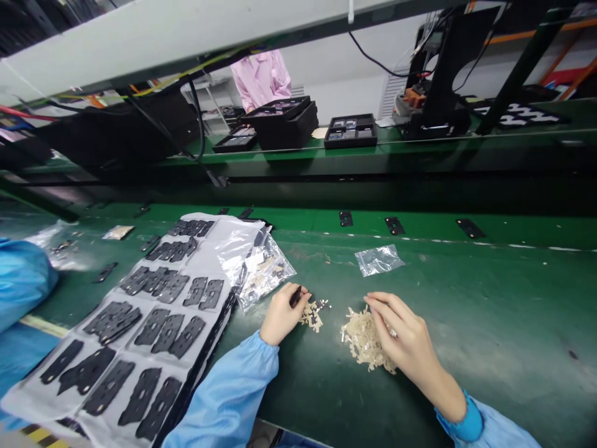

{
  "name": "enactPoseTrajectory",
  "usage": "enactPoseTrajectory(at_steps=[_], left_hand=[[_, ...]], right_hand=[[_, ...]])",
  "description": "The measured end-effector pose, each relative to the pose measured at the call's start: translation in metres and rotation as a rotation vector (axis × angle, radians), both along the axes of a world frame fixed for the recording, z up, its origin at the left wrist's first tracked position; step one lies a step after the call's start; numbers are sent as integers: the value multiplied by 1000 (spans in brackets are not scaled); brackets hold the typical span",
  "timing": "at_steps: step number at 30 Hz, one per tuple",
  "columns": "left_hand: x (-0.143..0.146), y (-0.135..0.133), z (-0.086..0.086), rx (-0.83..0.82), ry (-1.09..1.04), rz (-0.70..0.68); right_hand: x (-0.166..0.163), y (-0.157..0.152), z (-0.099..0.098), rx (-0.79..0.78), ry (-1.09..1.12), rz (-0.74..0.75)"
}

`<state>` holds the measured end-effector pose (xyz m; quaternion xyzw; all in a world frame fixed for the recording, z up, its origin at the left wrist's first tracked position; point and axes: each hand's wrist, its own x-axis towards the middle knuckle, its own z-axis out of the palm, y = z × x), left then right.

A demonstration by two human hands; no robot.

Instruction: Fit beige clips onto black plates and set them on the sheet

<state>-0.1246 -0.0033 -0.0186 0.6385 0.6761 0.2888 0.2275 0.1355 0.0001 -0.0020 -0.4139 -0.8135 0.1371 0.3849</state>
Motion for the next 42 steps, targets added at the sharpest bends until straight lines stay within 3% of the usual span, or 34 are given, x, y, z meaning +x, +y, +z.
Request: enactPoseTrajectory(at_steps=[7,13,20,23,25,29,31,35,42], left_hand=[[6,16,-3,-71,94,-12],[7,17,1,-57,4,-6],[-1,14,8,-35,-233,95],[4,8,19,-65,-336,120],[16,2,28,-112,-446,93],[54,-4,45,-214,-575,-70],[73,-2,51,-230,-572,-154],[96,6,57,-205,-591,-252],[102,10,52,-237,-620,-271]], right_hand=[[1,0,0,21,-24,-3],[2,0,0,25,-39,10],[2,-1,1,-34,20,22],[-2,-2,2,-163,167,35],[-7,-3,4,-337,326,70],[-13,-1,10,-755,661,160],[-12,0,13,-866,770,154],[-6,4,19,-910,881,91],[1,8,19,-873,892,35]])
